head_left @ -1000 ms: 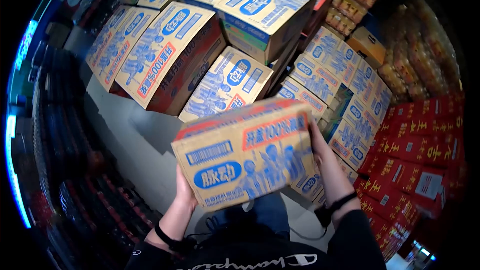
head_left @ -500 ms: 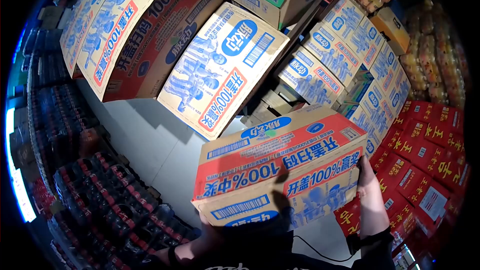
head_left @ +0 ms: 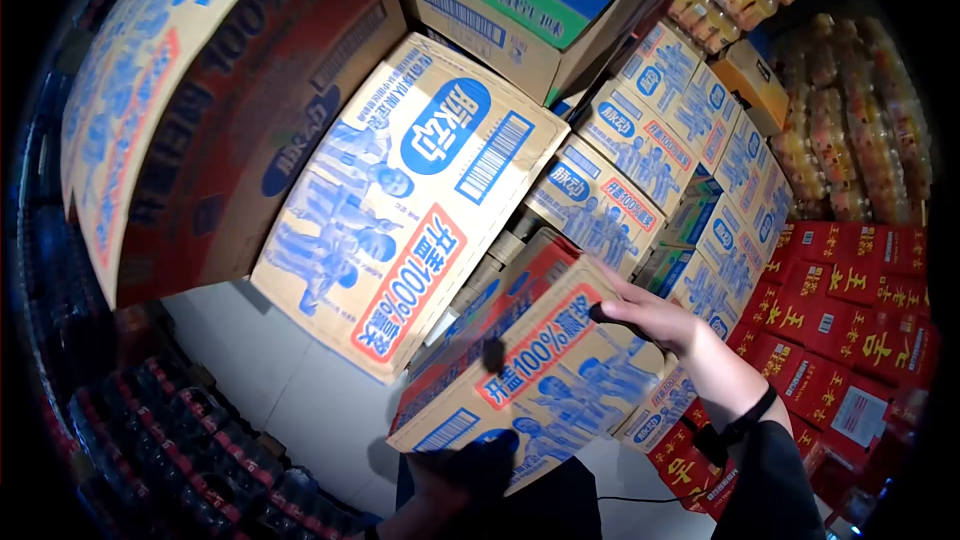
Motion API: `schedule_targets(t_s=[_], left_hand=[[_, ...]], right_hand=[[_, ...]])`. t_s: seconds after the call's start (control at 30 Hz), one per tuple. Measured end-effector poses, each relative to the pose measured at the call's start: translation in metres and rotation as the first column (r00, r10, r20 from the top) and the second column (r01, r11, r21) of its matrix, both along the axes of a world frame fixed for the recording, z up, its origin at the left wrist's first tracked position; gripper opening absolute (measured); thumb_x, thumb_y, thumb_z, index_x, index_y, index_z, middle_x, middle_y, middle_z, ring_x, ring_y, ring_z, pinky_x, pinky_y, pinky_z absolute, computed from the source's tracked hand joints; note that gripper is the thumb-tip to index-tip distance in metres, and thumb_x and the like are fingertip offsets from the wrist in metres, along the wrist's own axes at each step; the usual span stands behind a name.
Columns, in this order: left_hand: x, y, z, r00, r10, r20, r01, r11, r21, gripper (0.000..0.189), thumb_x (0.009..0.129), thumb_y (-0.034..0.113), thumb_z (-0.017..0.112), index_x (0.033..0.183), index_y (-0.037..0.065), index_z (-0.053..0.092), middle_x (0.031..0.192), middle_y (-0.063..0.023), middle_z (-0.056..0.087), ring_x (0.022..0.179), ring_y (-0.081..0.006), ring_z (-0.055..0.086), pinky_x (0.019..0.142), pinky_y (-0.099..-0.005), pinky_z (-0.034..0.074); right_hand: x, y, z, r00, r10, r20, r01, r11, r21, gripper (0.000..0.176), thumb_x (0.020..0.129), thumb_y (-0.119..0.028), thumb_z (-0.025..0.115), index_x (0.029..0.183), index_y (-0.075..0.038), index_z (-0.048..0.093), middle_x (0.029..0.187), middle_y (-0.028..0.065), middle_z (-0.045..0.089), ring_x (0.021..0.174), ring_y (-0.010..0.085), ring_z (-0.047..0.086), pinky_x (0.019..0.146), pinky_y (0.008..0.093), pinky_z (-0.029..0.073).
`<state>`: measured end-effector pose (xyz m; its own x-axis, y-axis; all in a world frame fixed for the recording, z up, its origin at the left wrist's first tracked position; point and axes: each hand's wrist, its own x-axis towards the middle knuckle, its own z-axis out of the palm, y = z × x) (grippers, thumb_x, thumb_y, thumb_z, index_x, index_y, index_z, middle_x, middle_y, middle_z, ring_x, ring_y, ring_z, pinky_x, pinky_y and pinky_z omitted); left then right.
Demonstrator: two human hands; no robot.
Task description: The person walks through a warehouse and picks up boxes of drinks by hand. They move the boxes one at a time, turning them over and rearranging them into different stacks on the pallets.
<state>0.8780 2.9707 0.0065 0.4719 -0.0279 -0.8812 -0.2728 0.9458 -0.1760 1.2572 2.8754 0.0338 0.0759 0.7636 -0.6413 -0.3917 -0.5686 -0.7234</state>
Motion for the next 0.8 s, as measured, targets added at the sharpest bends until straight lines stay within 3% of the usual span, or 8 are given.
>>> schedule_targets(t_s=[0.13,0.2,0.23,0.43,0.6,0.63,0.7,0.8], left_hand=[[-0.016,0.01,-0.097,0.915,-0.401,-0.036,0.372,0.807,0.459,0.063,0.092,0.05,0.047,0.134,0.003,0.047,0.117,-0.0186,0.061,0.106,-0.0344,0.062,0.097,-0.0547,0.047],[-0.026,0.016,-0.144,0.431,-0.551,-0.715,0.603,-0.414,0.682,0.051,0.091,0.039,0.056,0.131,0.008,0.052,0.124,-0.0152,0.06,0.112,-0.0334,0.06,0.094,-0.0466,0.05],[-0.024,0.023,-0.168,0.431,-0.493,-0.756,0.553,-0.517,0.653,0.048,0.09,0.036,0.057,0.13,0.009,0.054,0.124,-0.0148,0.06,0.111,-0.0332,0.061,0.092,-0.0464,0.05],[-0.013,0.013,-0.309,0.826,-0.518,-0.222,0.489,0.463,0.739,0.049,0.087,0.029,0.058,0.133,0.012,0.051,0.136,-0.009,0.051,0.128,-0.0277,0.047,0.1,-0.0503,0.037],[-0.008,0.023,-0.342,0.774,-0.621,-0.12,0.567,0.597,0.568,0.047,0.085,0.014,0.058,0.131,0.009,0.048,0.136,-0.0101,0.049,0.128,-0.0274,0.045,0.104,-0.0472,0.036],[-0.005,0.025,-0.344,0.772,-0.621,-0.133,0.596,0.635,0.491,0.043,0.085,0.01,0.056,0.127,0.008,0.051,0.132,-0.0114,0.051,0.123,-0.0281,0.048,0.103,-0.0448,0.039],[0.001,0.027,-0.333,0.719,-0.669,-0.188,0.687,0.646,0.333,0.035,0.084,0.003,0.054,0.118,0.006,0.055,0.124,-0.014,0.056,0.115,-0.0296,0.054,0.1,-0.0402,0.043],[-0.018,0.02,-0.289,0.597,-0.781,-0.183,0.795,0.544,0.268,0.039,0.094,0.018,0.051,0.131,0.004,0.051,0.129,-0.0128,0.056,0.122,-0.0281,0.051,0.105,-0.0366,0.039]], right_hand=[[0.008,0.026,-0.096,0.999,0.053,-0.01,-0.052,0.991,0.124,0.096,0.09,-0.05,0.062,0.156,-0.006,0.008,0.161,0.0206,0.012,0.149,0.0288,0.011,0.119,0.0394,0.011],[0.015,0.037,-0.138,0.995,0.088,0.043,-0.092,0.988,0.124,0.096,0.091,-0.052,0.061,0.156,-0.006,0.009,0.161,0.0213,0.011,0.15,0.0295,0.009,0.119,0.04,0.01],[0.022,0.042,-0.153,0.989,0.132,0.072,-0.142,0.978,0.155,0.096,0.09,-0.052,0.061,0.156,-0.005,0.009,0.161,0.0214,0.011,0.15,0.0292,0.006,0.12,0.0412,0.009],[0.013,0.052,-0.283,0.815,0.3,0.496,-0.225,0.953,-0.205,0.109,0.076,-0.067,0.068,0.153,-0.004,0.023,0.157,0.0251,0.022,0.146,0.0352,0.023,0.117,0.0379,0.023],[-0.133,0.003,-0.27,0.398,0.241,0.885,-0.312,0.943,-0.116,0.077,0.083,-0.048,0.068,0.144,-0.009,0.042,0.149,0.021,0.039,0.135,0.0387,0.04,0.109,0.0431,0.038],[-0.177,-0.022,-0.296,0.779,0.091,0.62,-0.106,0.994,-0.012,0.073,0.085,-0.046,0.066,0.143,-0.009,0.043,0.146,0.0202,0.042,0.133,0.0385,0.043,0.107,0.0433,0.04],[-0.223,-0.054,-0.289,0.863,0.162,0.479,-0.152,0.987,-0.061,0.067,0.087,-0.044,0.064,0.141,-0.009,0.046,0.143,0.0189,0.046,0.129,0.0379,0.048,0.104,0.0432,0.043],[-0.232,-0.058,-0.189,0.591,0.574,0.566,-0.465,0.816,-0.343,0.063,0.085,-0.045,0.064,0.135,-0.009,0.052,0.13,0.0187,0.057,0.118,0.0378,0.056,0.101,0.0438,0.046]])
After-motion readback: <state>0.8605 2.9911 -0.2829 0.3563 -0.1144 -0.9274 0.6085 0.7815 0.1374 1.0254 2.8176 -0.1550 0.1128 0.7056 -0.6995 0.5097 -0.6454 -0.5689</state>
